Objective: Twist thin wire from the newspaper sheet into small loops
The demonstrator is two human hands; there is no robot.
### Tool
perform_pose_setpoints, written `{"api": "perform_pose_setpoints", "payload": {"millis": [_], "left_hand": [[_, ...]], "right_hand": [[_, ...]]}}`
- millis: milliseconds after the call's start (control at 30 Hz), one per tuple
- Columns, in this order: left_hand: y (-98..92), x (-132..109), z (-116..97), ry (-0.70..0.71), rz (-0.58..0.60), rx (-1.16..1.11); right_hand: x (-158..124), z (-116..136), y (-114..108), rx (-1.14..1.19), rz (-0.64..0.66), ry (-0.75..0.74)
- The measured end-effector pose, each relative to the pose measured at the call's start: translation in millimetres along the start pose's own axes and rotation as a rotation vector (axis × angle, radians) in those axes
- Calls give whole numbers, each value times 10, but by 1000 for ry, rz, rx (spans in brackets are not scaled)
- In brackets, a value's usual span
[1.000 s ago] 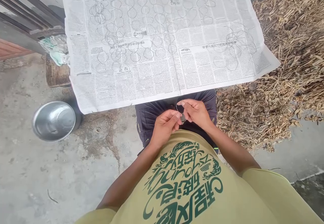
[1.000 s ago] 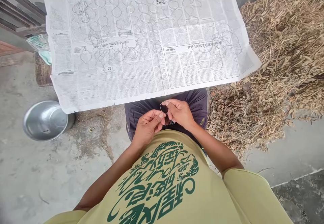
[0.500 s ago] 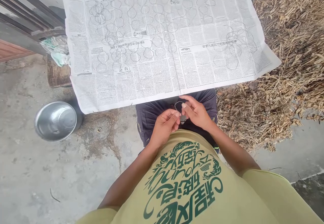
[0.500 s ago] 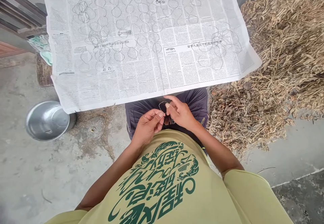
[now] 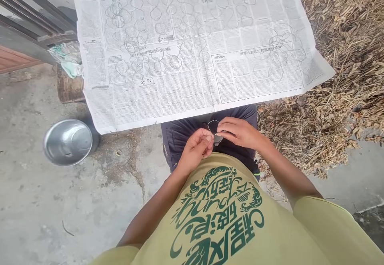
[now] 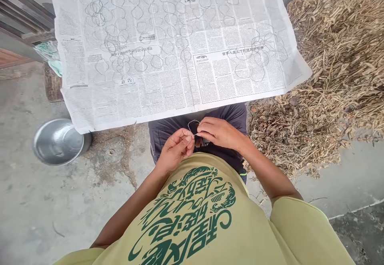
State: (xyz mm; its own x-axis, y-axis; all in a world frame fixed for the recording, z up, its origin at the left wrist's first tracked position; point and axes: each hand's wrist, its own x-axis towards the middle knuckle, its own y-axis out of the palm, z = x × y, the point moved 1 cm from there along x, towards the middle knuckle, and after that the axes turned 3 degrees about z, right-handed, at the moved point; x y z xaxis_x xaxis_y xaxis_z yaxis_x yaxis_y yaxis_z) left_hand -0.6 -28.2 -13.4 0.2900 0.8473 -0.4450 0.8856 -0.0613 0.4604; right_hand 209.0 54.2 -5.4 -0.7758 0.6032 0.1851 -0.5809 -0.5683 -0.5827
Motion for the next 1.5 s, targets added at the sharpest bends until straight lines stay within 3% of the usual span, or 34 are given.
{"api": "perform_pose_setpoints", "payload": {"millis": [300, 467, 600, 900, 1033, 1167, 1300, 1500], "left_hand": [[4, 25, 54, 29, -33, 174], [11, 46, 66, 39, -114, 163], [0, 77, 58, 25, -111, 142], [-47, 23, 15, 30, -55, 54], [-35, 10, -5, 65, -100, 89], [-22, -11, -44, 148, -176, 282], [-16, -19, -54, 209, -131, 352], [-22, -30, -59, 201, -40, 407]], "right_hand": [[4, 12, 126, -19, -19, 77], [16, 8, 278, -11, -58, 137], [23, -5, 388, -18, -129, 156], [-16, 31, 292, 31, -234, 190], [-25, 50, 292, 43, -236, 193], [-45, 77, 294, 162, -222, 204], [-19, 77, 207, 328, -309, 307], [118, 45, 139, 607, -126, 419]]}}
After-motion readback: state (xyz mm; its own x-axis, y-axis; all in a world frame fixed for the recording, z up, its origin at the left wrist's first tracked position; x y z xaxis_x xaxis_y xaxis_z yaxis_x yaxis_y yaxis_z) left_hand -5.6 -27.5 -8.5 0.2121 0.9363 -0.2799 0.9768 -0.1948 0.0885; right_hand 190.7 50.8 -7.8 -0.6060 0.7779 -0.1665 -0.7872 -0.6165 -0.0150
